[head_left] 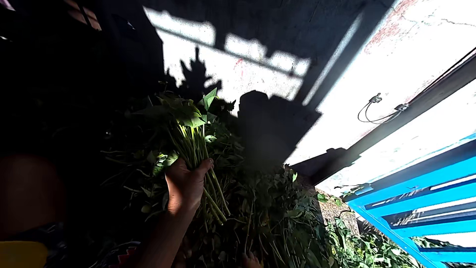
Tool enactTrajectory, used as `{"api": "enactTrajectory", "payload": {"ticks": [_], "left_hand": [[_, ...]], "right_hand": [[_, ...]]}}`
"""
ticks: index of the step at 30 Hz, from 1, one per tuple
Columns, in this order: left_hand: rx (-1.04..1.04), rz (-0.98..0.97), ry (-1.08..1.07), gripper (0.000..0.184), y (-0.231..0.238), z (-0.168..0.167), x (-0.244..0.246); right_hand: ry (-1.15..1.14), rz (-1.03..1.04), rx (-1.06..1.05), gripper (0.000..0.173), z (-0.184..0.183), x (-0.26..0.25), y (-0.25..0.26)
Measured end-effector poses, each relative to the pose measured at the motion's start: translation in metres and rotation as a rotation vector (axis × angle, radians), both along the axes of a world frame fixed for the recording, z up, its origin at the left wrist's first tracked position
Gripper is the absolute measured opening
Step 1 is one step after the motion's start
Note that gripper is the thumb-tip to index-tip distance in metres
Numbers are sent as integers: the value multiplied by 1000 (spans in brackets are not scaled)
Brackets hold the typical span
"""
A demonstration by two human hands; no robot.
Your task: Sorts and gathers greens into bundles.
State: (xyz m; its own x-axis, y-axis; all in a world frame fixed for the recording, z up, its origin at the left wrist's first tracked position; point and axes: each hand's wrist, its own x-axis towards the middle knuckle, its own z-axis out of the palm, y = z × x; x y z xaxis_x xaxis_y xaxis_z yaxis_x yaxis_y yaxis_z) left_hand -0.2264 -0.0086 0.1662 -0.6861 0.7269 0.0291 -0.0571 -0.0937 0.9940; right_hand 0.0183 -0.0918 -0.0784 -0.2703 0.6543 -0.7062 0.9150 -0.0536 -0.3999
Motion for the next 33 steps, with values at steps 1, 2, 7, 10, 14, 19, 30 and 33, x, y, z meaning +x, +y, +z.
{"api": "enactTrajectory", "payload": {"ticks": [1,2,7,10,14,19,30,33], "left_hand": [[-26,-30,-43,21,0,-1,3],[-66,-72,-97,19,1,-2,7],[-157,-267,-236,23,5,-13,17],[-135,-293,-226,21,7,-13,19],[-119,-291,-215,20,7,-15,19],[-183,-299,-271,30,7,-18,24],[-248,-433,-330,24,0,-49,54],[-275,-454,-319,24,0,-49,55]], "right_hand": [[6,-82,35,63,-9,1,11],[13,-180,72,58,-17,0,23],[24,-499,133,58,-62,-11,75],[41,-565,111,58,-75,-13,85],[175,-707,199,42,-72,-8,88],[574,-859,569,30,-2,-17,60],[544,-517,1162,24,82,-51,27],[469,-422,1221,22,90,-59,19]]}}
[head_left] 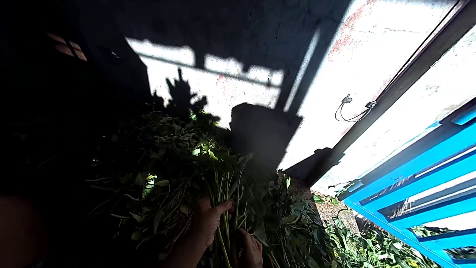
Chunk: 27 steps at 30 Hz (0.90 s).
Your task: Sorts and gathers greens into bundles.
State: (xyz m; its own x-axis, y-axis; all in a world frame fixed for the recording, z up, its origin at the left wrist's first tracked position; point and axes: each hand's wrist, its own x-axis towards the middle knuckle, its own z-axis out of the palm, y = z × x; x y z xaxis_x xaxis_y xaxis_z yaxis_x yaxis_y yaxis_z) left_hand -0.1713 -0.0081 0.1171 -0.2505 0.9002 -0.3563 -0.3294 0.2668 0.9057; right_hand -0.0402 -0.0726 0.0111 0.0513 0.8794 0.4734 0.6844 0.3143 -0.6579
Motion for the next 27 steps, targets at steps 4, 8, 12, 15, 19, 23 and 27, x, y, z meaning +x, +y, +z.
{"api": "enactTrajectory", "payload": {"ticks": [4,8,12,15,19,23,27], "left_hand": [[5,-66,55,29,0,-1,-5],[60,-141,134,37,-1,-2,-8],[66,-151,176,29,-1,0,-8],[98,-73,199,26,0,-5,-5],[144,119,226,24,2,5,-11],[156,318,286,24,7,28,-35],[268,285,255,24,-4,12,-24]], "right_hand": [[-65,24,44,22,6,-3,-5],[-86,83,47,26,9,-2,-4],[-26,224,-148,29,17,1,-6],[-110,195,-169,23,20,1,-6],[-354,175,-84,22,20,13,-24],[-464,242,-72,27,-15,41,-52],[-465,226,11,31,-52,58,-55]]}}
